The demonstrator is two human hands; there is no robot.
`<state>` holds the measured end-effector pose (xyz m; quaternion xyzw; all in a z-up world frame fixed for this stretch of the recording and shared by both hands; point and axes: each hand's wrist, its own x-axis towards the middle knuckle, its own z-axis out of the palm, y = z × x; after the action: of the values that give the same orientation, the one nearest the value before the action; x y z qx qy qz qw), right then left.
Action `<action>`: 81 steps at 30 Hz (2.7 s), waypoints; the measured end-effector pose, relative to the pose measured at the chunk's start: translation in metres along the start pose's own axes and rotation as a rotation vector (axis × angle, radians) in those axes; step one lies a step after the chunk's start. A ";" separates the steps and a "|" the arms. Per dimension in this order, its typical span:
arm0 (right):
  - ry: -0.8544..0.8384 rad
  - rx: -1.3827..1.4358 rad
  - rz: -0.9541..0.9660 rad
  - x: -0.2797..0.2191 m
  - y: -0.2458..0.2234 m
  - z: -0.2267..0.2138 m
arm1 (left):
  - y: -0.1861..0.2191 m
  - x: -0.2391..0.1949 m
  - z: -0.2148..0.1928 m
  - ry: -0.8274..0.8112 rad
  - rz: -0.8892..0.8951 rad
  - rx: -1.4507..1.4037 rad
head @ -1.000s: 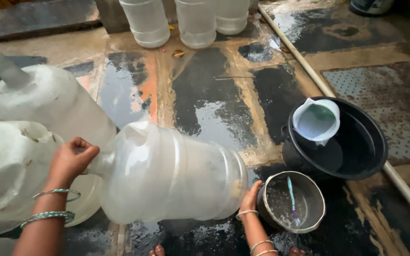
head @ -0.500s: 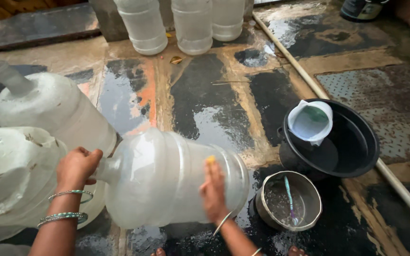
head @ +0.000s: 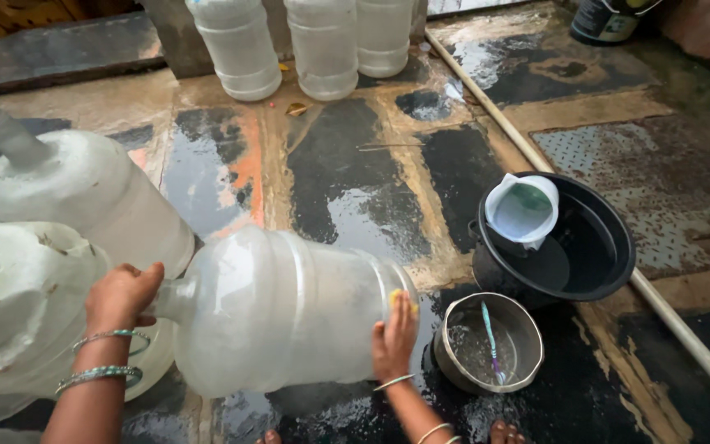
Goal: The person scrubs the neck of a large plastic water dispenser jug with a toothbrush, then wipes the exterior surface with a yellow sponge. The person handles one jug at a time, rotating it to clean different sides.
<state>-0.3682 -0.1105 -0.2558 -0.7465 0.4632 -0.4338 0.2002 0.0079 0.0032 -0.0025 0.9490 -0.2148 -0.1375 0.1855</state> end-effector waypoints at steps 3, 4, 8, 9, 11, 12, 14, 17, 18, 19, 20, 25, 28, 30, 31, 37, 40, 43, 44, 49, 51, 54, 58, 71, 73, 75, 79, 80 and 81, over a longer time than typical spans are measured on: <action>0.026 0.096 -0.229 -0.032 -0.054 0.005 | 0.000 0.001 0.002 -0.026 -0.028 -0.021; -0.035 0.130 -0.357 -0.037 -0.064 0.001 | 0.000 0.002 0.002 -0.030 -0.043 -0.039; -0.173 0.196 -0.685 -0.022 -0.056 -0.006 | 0.010 0.007 0.004 -0.054 0.020 -0.112; -0.177 0.196 -0.723 -0.004 -0.041 -0.004 | 0.010 0.004 0.004 -0.067 0.081 -0.193; -0.140 0.013 -0.300 0.027 -0.011 -0.003 | 0.009 -0.003 0.002 -0.079 0.190 -0.286; -0.187 -0.122 -0.211 0.043 0.006 -0.010 | 0.007 -0.009 0.002 -0.078 0.238 -0.293; -0.270 -0.190 -0.089 0.068 0.022 -0.020 | 0.011 -0.017 0.006 -0.039 0.321 -0.278; -0.345 -0.001 -0.085 0.075 0.000 -0.027 | 0.017 -0.020 0.008 0.067 0.394 -0.191; -0.335 0.053 -0.142 0.069 -0.020 -0.020 | 0.019 -0.019 0.010 0.100 0.403 -0.151; -0.325 0.108 -0.199 0.060 -0.042 -0.014 | 0.021 -0.018 0.012 0.134 0.412 -0.111; -0.285 0.206 -0.275 0.049 -0.065 -0.007 | 0.022 -0.015 0.013 0.159 0.452 -0.107; -0.296 0.318 -0.380 0.068 -0.103 -0.006 | 0.015 -0.006 0.012 0.099 0.494 -0.088; -0.440 0.661 -0.148 0.148 -0.087 0.008 | 0.015 -0.007 0.016 0.115 0.561 -0.156; -0.757 0.690 0.161 0.185 -0.076 0.012 | 0.021 -0.012 0.022 0.151 0.565 -0.175; -0.762 0.695 0.160 0.195 -0.075 0.015 | 0.024 -0.013 0.023 0.172 0.570 -0.184; -0.343 0.243 -0.336 0.127 -0.101 -0.004 | 0.028 -0.010 0.028 0.241 0.489 -0.150; -0.115 0.004 -0.444 0.023 -0.128 -0.003 | 0.029 -0.005 0.029 0.149 0.343 -0.140; -0.059 0.057 -0.569 -0.027 -0.138 0.008 | 0.031 -0.006 0.025 0.223 0.442 -0.116; -0.054 0.080 -0.596 -0.021 -0.138 0.013 | 0.031 -0.006 0.023 0.197 0.464 -0.130; -0.186 0.266 -0.401 0.128 -0.134 0.013 | 0.035 -0.018 0.027 0.172 0.560 -0.184; -0.504 0.680 -0.042 0.177 -0.146 0.000 | 0.044 -0.022 0.030 0.237 0.571 -0.179; -0.389 0.293 -0.328 0.151 -0.162 -0.020 | 0.047 -0.027 0.035 0.300 0.566 -0.162; -0.253 -0.108 -0.659 0.015 -0.178 -0.046 | 0.055 -0.032 0.030 0.301 0.506 -0.131; -0.301 -0.167 -0.276 0.171 -0.192 -0.062 | 0.085 -0.077 0.021 0.246 0.810 -0.313; -0.458 -0.393 -0.302 0.137 -0.196 -0.064 | 0.091 -0.077 0.027 0.316 0.761 -0.287; -0.478 -0.296 -0.601 0.072 -0.194 -0.071 | 0.094 -0.076 0.033 0.283 0.714 -0.269; -0.221 -0.470 -1.215 0.021 -0.192 -0.072 | 0.099 -0.078 0.030 0.258 0.772 -0.280; -0.335 -0.278 -1.110 0.033 -0.188 -0.074 | 0.100 -0.080 0.028 0.208 0.766 -0.279; -0.441 -0.087 -0.997 0.050 -0.183 -0.077 | 0.099 -0.081 0.026 0.158 0.759 -0.279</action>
<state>-0.3276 -0.0556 -0.0629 -0.9565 0.0178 -0.2896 0.0318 -0.1069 -0.0503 0.0299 0.7757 -0.5142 -0.0139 0.3656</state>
